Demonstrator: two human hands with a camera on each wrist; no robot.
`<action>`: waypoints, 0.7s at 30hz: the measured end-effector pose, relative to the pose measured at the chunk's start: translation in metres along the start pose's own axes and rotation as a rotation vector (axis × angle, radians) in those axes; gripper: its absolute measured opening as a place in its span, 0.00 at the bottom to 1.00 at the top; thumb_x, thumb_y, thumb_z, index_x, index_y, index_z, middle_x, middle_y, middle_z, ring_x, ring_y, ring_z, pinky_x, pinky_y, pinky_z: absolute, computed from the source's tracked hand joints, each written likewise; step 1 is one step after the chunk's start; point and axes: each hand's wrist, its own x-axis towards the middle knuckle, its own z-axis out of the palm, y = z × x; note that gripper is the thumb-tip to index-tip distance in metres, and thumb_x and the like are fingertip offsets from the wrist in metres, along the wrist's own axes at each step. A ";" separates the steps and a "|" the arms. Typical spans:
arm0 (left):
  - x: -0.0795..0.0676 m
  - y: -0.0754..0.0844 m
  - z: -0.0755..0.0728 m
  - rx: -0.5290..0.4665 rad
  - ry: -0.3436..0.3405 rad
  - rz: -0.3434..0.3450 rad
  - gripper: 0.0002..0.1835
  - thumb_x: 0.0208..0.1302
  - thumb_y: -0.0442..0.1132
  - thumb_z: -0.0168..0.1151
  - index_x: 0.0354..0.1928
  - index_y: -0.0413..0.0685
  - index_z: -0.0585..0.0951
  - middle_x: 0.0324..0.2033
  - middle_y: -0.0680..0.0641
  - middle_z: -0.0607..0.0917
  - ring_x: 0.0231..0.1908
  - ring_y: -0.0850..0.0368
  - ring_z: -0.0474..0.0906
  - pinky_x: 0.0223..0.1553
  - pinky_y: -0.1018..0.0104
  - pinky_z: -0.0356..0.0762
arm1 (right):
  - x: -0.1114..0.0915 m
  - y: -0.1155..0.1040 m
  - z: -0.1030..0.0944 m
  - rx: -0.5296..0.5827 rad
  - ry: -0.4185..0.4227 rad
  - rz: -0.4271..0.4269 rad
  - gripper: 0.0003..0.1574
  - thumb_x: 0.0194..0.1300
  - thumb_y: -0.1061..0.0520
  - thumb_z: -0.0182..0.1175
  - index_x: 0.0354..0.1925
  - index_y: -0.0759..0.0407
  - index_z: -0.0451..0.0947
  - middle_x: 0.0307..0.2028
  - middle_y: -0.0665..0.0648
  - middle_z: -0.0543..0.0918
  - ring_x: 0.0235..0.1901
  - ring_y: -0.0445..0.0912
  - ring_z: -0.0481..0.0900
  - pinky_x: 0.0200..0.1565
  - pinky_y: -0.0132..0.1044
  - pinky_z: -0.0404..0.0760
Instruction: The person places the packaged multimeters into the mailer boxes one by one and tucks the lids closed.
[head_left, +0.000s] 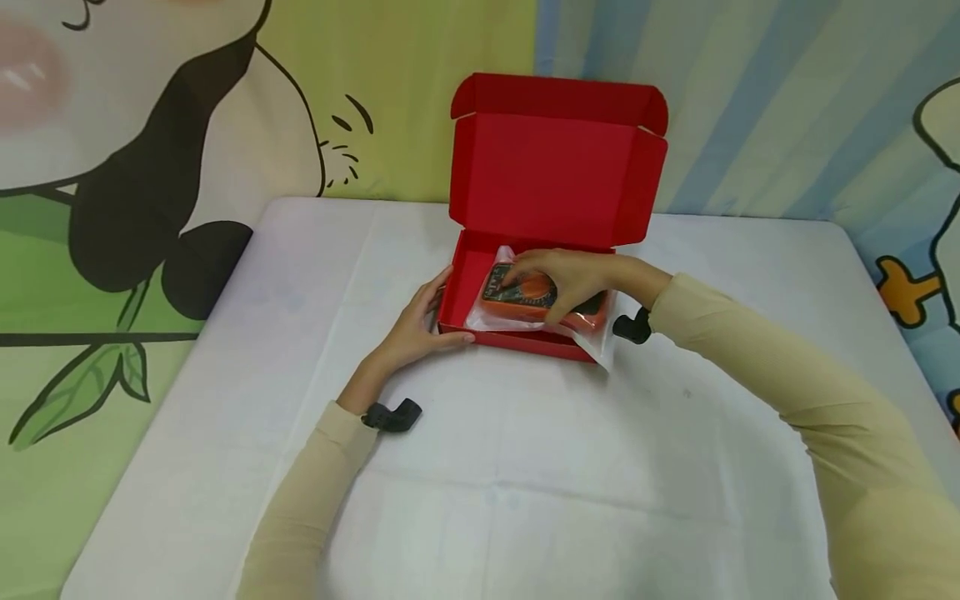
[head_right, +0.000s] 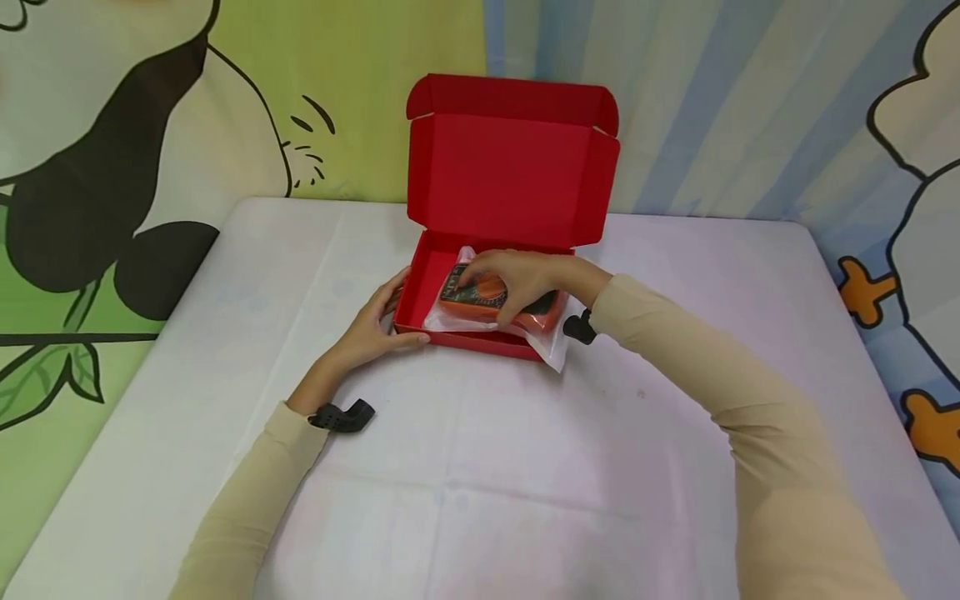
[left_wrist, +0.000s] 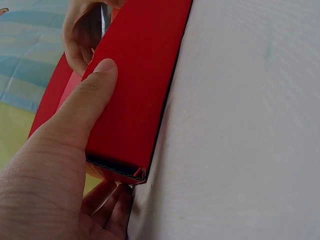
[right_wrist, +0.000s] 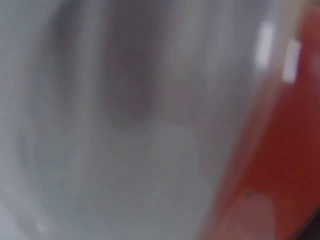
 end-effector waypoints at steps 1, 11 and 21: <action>0.001 -0.001 0.000 -0.002 0.000 0.005 0.56 0.45 0.46 0.75 0.71 0.72 0.48 0.68 0.53 0.57 0.65 0.54 0.61 0.64 0.50 0.62 | 0.002 0.000 0.000 0.001 -0.009 -0.002 0.51 0.42 0.55 0.73 0.64 0.48 0.63 0.70 0.58 0.53 0.67 0.53 0.52 0.56 0.52 0.74; 0.002 -0.003 0.002 -0.020 -0.010 0.034 0.56 0.44 0.49 0.75 0.71 0.71 0.49 0.67 0.53 0.59 0.65 0.54 0.61 0.65 0.51 0.62 | 0.026 0.006 0.001 0.006 -0.069 -0.084 0.50 0.43 0.56 0.73 0.64 0.51 0.62 0.70 0.59 0.53 0.67 0.52 0.52 0.60 0.51 0.70; -0.001 -0.004 -0.001 0.002 -0.001 0.000 0.56 0.43 0.53 0.74 0.71 0.74 0.48 0.68 0.53 0.57 0.66 0.53 0.59 0.65 0.50 0.62 | 0.042 0.008 -0.006 0.011 -0.128 -0.070 0.49 0.46 0.56 0.71 0.64 0.46 0.61 0.71 0.56 0.50 0.68 0.51 0.48 0.61 0.49 0.68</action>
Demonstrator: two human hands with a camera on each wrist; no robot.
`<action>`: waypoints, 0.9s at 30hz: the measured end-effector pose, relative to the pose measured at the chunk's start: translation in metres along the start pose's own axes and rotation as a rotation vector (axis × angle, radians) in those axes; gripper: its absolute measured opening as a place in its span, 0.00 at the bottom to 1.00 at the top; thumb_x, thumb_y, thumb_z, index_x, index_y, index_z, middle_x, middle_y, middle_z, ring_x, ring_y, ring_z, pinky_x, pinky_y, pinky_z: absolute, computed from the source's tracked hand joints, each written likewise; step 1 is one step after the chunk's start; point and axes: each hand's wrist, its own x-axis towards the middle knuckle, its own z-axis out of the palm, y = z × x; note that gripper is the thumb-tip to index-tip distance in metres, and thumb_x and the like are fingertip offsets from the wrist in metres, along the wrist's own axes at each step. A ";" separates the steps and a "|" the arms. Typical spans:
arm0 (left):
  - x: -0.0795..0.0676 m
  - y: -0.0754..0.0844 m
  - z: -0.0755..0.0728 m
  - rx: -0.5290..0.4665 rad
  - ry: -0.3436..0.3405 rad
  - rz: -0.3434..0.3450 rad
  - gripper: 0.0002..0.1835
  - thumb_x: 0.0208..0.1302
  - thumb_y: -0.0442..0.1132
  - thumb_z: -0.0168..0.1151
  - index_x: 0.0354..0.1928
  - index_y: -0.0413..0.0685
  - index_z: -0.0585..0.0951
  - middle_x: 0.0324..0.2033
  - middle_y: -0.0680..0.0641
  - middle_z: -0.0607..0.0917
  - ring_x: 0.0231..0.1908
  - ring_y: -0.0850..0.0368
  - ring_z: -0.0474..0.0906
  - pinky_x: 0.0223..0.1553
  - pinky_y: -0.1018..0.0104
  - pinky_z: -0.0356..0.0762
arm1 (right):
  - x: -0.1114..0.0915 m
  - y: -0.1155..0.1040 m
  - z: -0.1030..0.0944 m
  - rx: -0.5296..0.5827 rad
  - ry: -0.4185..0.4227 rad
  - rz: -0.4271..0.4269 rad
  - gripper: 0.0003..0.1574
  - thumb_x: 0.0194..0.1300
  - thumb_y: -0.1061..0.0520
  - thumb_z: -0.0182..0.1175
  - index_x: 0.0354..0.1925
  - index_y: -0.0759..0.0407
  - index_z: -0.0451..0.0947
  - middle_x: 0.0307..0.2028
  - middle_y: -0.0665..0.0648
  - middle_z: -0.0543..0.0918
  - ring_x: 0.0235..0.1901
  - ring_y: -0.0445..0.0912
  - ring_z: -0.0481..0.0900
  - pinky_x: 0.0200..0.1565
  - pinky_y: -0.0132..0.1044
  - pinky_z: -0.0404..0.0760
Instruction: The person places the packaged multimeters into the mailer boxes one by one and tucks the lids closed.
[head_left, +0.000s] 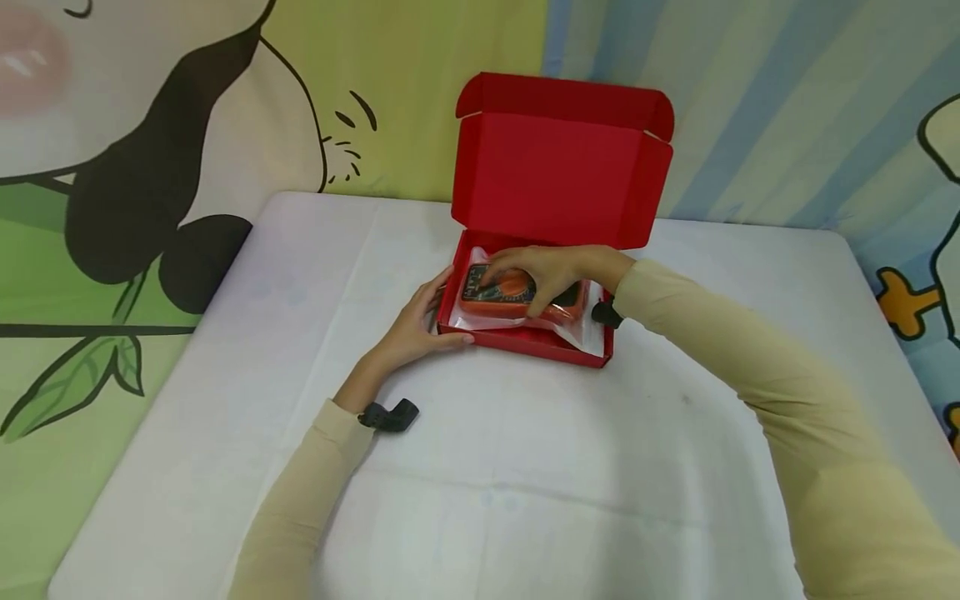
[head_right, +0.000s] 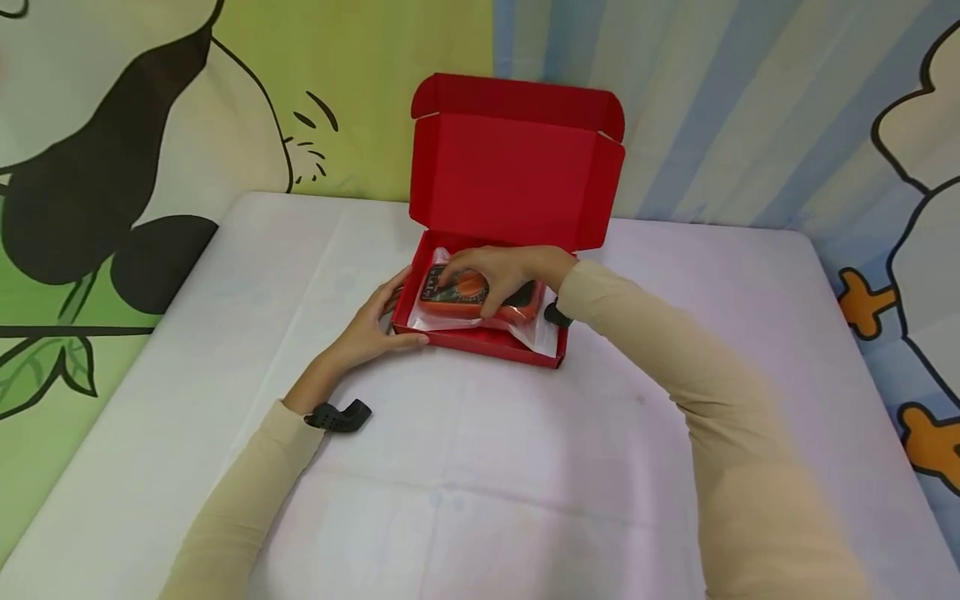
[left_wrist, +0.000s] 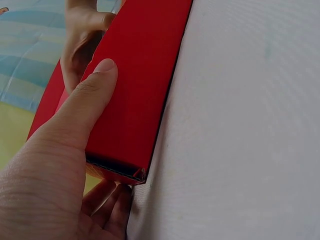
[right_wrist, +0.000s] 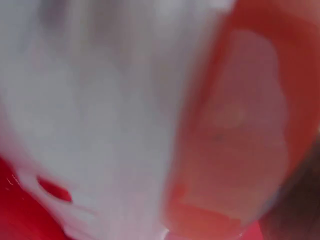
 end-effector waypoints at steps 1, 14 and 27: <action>-0.001 0.000 -0.001 0.000 0.001 -0.007 0.56 0.43 0.53 0.75 0.71 0.74 0.48 0.68 0.53 0.57 0.66 0.52 0.59 0.65 0.49 0.62 | 0.002 0.000 0.000 0.006 -0.002 0.009 0.49 0.46 0.56 0.72 0.64 0.45 0.61 0.71 0.56 0.49 0.68 0.50 0.48 0.61 0.49 0.69; 0.002 -0.001 0.000 0.003 0.002 -0.031 0.56 0.43 0.56 0.73 0.71 0.75 0.48 0.68 0.54 0.56 0.66 0.54 0.59 0.64 0.49 0.63 | 0.002 0.007 0.005 0.026 0.050 0.038 0.51 0.45 0.57 0.73 0.65 0.44 0.59 0.72 0.54 0.47 0.68 0.51 0.48 0.57 0.48 0.74; 0.003 0.003 -0.003 0.010 -0.002 -0.010 0.56 0.45 0.51 0.74 0.72 0.70 0.48 0.68 0.51 0.57 0.65 0.51 0.61 0.63 0.48 0.64 | -0.009 -0.001 0.013 -0.087 0.081 0.118 0.53 0.52 0.54 0.70 0.70 0.37 0.53 0.72 0.54 0.40 0.70 0.52 0.42 0.59 0.50 0.72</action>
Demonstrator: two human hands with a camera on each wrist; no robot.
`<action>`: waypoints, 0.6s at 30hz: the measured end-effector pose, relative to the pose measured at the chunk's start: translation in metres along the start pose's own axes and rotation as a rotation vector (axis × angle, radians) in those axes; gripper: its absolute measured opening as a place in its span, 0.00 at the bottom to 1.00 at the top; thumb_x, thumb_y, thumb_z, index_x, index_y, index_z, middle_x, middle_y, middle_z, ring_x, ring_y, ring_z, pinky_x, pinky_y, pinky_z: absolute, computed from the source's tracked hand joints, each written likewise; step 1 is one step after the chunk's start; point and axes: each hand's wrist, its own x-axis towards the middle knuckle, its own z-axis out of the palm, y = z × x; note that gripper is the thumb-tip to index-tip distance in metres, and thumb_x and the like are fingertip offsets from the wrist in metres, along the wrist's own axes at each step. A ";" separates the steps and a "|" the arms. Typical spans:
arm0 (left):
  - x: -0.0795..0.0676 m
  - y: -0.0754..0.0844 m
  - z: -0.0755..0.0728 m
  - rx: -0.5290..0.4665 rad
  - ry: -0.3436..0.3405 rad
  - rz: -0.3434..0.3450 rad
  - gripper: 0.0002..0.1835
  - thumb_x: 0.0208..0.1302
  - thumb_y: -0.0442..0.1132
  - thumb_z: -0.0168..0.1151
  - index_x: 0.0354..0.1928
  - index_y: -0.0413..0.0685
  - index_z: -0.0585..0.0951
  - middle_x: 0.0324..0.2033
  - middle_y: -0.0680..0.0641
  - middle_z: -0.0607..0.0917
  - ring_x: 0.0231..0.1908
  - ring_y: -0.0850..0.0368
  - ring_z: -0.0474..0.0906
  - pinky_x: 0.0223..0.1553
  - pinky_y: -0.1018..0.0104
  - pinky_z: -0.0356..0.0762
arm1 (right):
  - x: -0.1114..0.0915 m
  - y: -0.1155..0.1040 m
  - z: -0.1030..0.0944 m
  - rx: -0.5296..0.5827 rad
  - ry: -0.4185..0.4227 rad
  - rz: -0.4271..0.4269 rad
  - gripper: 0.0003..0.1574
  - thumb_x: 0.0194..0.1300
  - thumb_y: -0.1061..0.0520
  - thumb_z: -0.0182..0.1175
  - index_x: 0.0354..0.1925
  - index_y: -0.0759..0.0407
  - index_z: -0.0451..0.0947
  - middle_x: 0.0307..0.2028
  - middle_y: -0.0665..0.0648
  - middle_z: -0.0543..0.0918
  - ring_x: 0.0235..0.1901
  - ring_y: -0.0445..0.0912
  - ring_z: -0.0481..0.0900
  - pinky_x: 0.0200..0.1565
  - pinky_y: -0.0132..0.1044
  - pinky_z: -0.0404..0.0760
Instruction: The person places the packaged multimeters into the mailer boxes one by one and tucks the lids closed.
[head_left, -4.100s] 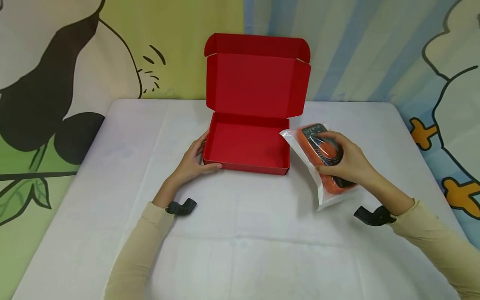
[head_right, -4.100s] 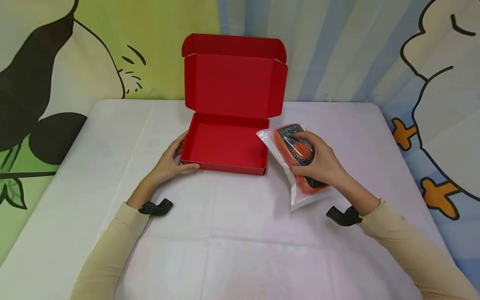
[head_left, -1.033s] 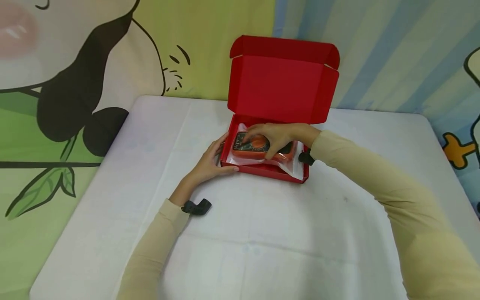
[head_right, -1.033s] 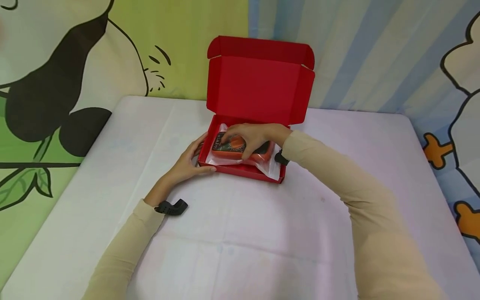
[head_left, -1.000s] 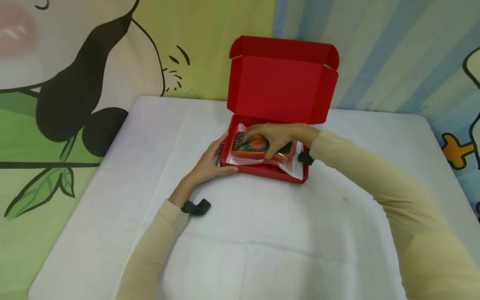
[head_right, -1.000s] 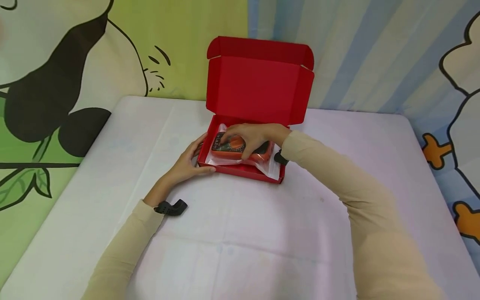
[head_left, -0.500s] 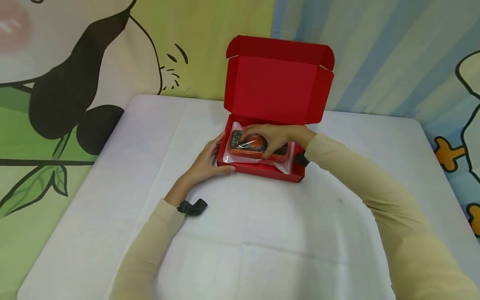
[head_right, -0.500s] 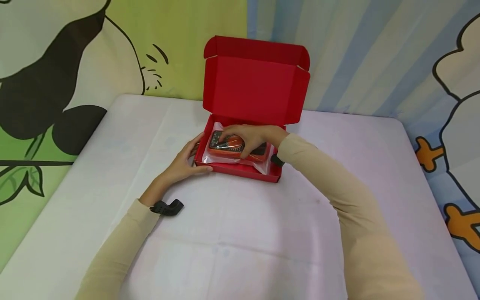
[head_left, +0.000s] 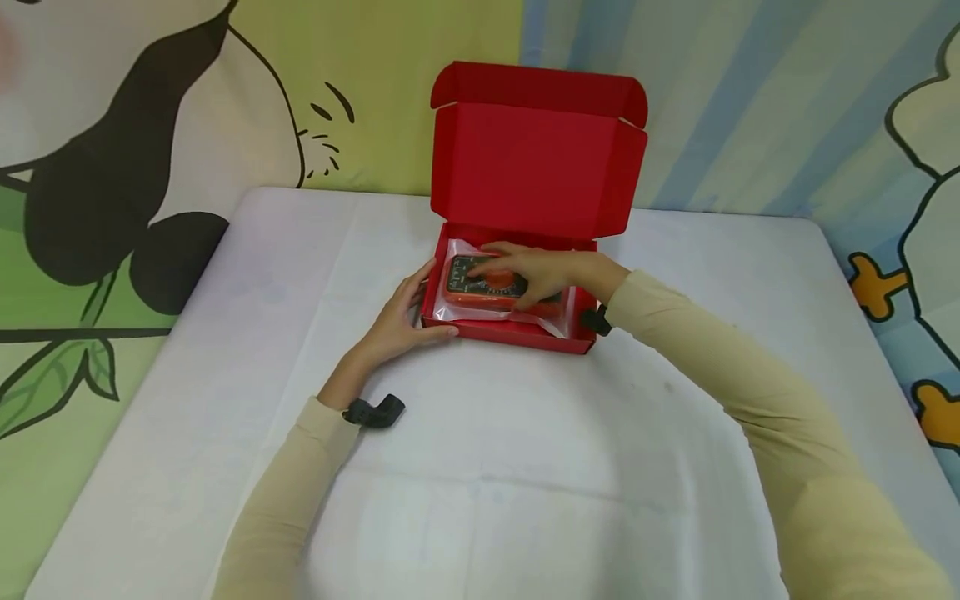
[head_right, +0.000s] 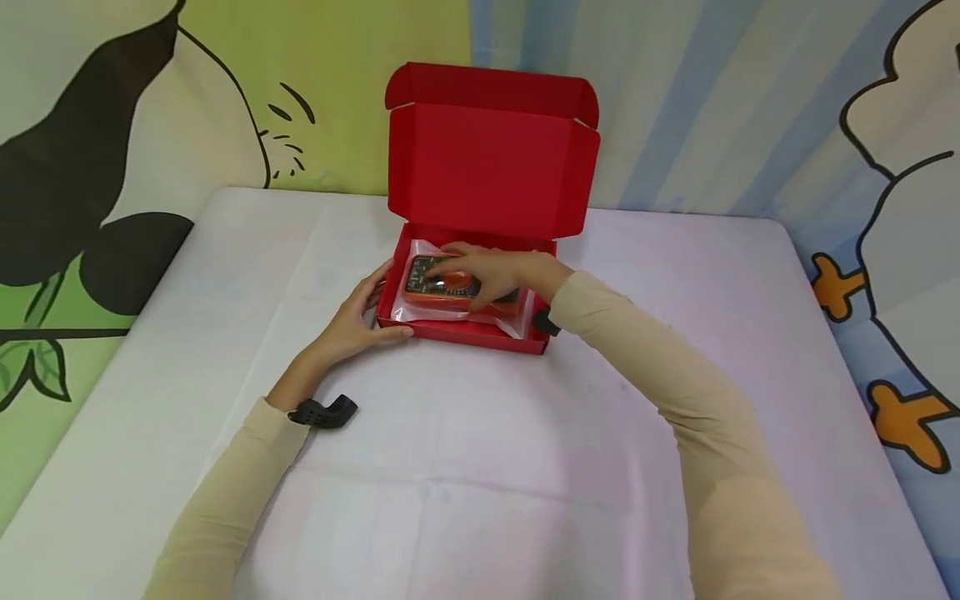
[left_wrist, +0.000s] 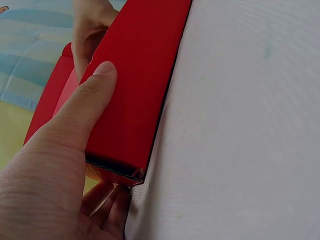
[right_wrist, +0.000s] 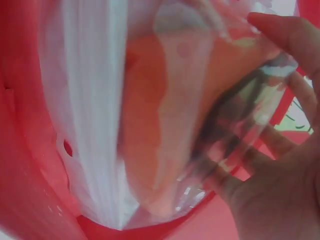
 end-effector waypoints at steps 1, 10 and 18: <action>0.001 -0.005 0.001 -0.002 0.006 0.008 0.56 0.44 0.52 0.74 0.71 0.72 0.48 0.68 0.52 0.58 0.64 0.52 0.61 0.63 0.48 0.64 | -0.001 -0.001 0.000 -0.010 -0.007 0.007 0.53 0.52 0.53 0.69 0.70 0.37 0.53 0.72 0.54 0.40 0.70 0.52 0.42 0.59 0.50 0.71; -0.002 -0.006 -0.002 -0.013 0.008 0.017 0.56 0.44 0.49 0.75 0.71 0.71 0.48 0.67 0.52 0.59 0.64 0.51 0.61 0.62 0.46 0.64 | -0.013 -0.010 -0.008 0.021 0.003 0.046 0.44 0.55 0.51 0.66 0.68 0.43 0.60 0.71 0.55 0.48 0.68 0.52 0.48 0.59 0.51 0.71; 0.002 0.001 -0.004 -0.031 -0.016 -0.003 0.55 0.45 0.51 0.74 0.72 0.68 0.49 0.68 0.52 0.57 0.65 0.52 0.60 0.63 0.49 0.65 | -0.041 -0.007 -0.019 0.093 0.072 0.051 0.40 0.60 0.52 0.62 0.67 0.53 0.60 0.70 0.57 0.54 0.68 0.53 0.51 0.62 0.53 0.67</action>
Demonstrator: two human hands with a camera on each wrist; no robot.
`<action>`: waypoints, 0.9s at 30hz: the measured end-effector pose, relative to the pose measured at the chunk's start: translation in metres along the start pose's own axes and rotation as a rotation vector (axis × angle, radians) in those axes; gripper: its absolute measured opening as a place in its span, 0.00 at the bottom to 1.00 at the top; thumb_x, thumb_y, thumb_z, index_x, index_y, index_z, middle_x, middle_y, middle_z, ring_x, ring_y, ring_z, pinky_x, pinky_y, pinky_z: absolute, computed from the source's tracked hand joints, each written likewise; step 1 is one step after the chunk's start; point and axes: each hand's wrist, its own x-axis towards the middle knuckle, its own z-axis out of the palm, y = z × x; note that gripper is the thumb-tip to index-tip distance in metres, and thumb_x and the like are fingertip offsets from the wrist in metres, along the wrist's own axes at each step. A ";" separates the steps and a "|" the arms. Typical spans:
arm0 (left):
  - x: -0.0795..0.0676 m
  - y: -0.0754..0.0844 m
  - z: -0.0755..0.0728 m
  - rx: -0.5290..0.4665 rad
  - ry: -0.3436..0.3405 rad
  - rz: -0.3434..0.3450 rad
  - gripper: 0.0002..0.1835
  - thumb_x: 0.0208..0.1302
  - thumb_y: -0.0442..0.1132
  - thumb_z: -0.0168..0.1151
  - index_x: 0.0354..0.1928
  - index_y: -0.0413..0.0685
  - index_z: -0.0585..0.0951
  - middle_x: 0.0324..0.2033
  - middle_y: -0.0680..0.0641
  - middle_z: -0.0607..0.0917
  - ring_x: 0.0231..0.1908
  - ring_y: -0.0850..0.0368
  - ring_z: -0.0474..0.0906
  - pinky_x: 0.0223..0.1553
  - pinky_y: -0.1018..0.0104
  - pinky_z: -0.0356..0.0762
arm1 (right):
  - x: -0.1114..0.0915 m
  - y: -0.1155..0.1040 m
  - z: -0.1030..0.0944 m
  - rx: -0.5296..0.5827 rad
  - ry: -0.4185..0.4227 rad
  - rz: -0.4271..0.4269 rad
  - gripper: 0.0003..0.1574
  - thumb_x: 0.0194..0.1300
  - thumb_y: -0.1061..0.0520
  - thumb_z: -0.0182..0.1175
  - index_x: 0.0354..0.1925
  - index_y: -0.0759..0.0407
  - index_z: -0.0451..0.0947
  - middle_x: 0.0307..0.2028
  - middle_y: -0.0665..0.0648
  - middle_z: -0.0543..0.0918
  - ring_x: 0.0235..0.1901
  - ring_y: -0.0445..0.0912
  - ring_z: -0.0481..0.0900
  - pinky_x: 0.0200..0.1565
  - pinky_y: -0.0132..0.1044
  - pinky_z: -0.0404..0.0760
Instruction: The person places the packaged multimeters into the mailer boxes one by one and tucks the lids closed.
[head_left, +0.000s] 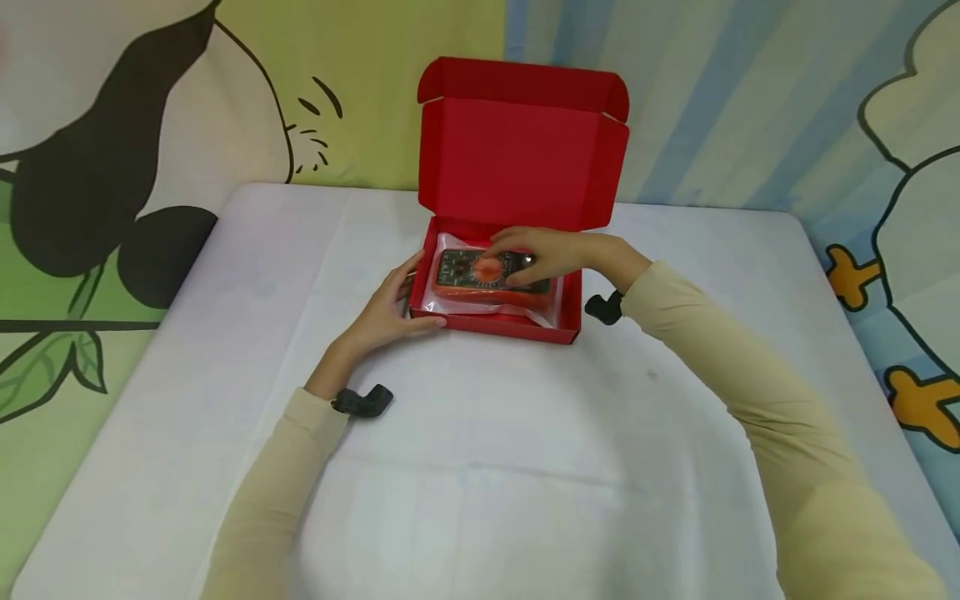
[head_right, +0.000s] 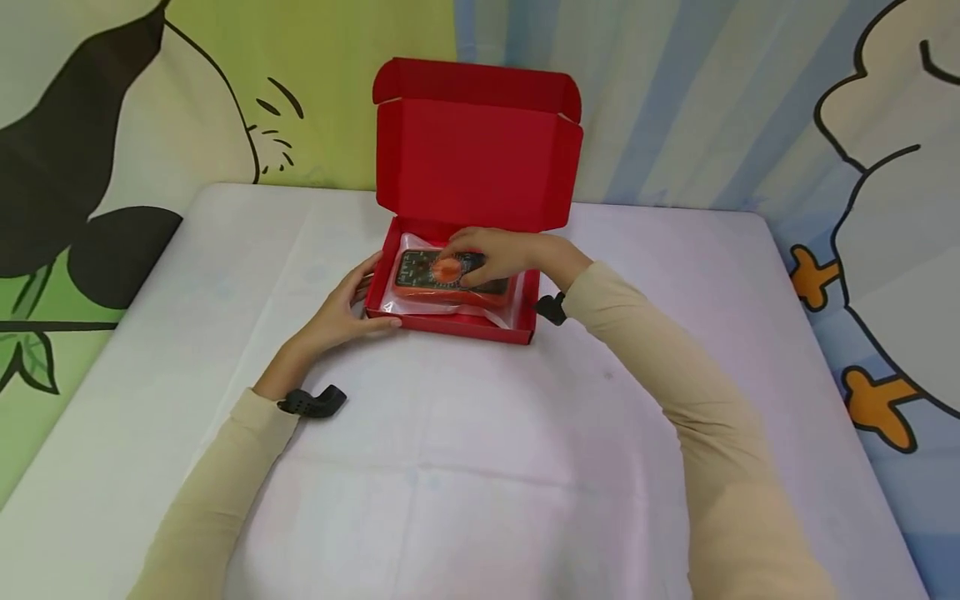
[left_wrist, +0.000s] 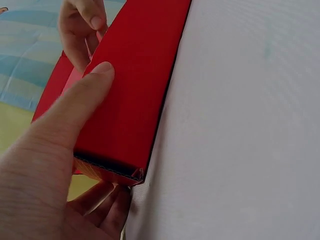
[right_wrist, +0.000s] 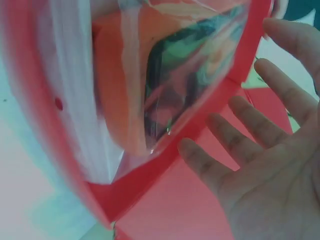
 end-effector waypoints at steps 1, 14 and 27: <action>0.000 0.002 -0.001 -0.006 0.002 -0.003 0.54 0.46 0.50 0.73 0.72 0.66 0.50 0.68 0.52 0.58 0.65 0.51 0.61 0.63 0.49 0.65 | -0.003 0.001 -0.001 0.015 0.022 -0.006 0.39 0.60 0.53 0.61 0.67 0.53 0.60 0.70 0.57 0.54 0.68 0.53 0.50 0.62 0.54 0.67; 0.025 0.038 -0.028 0.021 0.190 0.000 0.40 0.60 0.49 0.61 0.71 0.62 0.53 0.70 0.50 0.56 0.69 0.54 0.50 0.69 0.51 0.53 | -0.047 0.022 0.007 0.205 0.866 -0.332 0.38 0.56 0.72 0.57 0.64 0.68 0.59 0.69 0.68 0.52 0.69 0.56 0.49 0.61 0.62 0.63; 0.111 0.073 -0.062 -0.272 0.224 -0.075 0.37 0.64 0.50 0.54 0.71 0.51 0.52 0.69 0.46 0.56 0.68 0.53 0.55 0.69 0.57 0.55 | -0.055 0.049 -0.021 0.776 1.124 0.069 0.49 0.60 0.62 0.53 0.73 0.47 0.41 0.73 0.47 0.40 0.72 0.44 0.42 0.71 0.42 0.51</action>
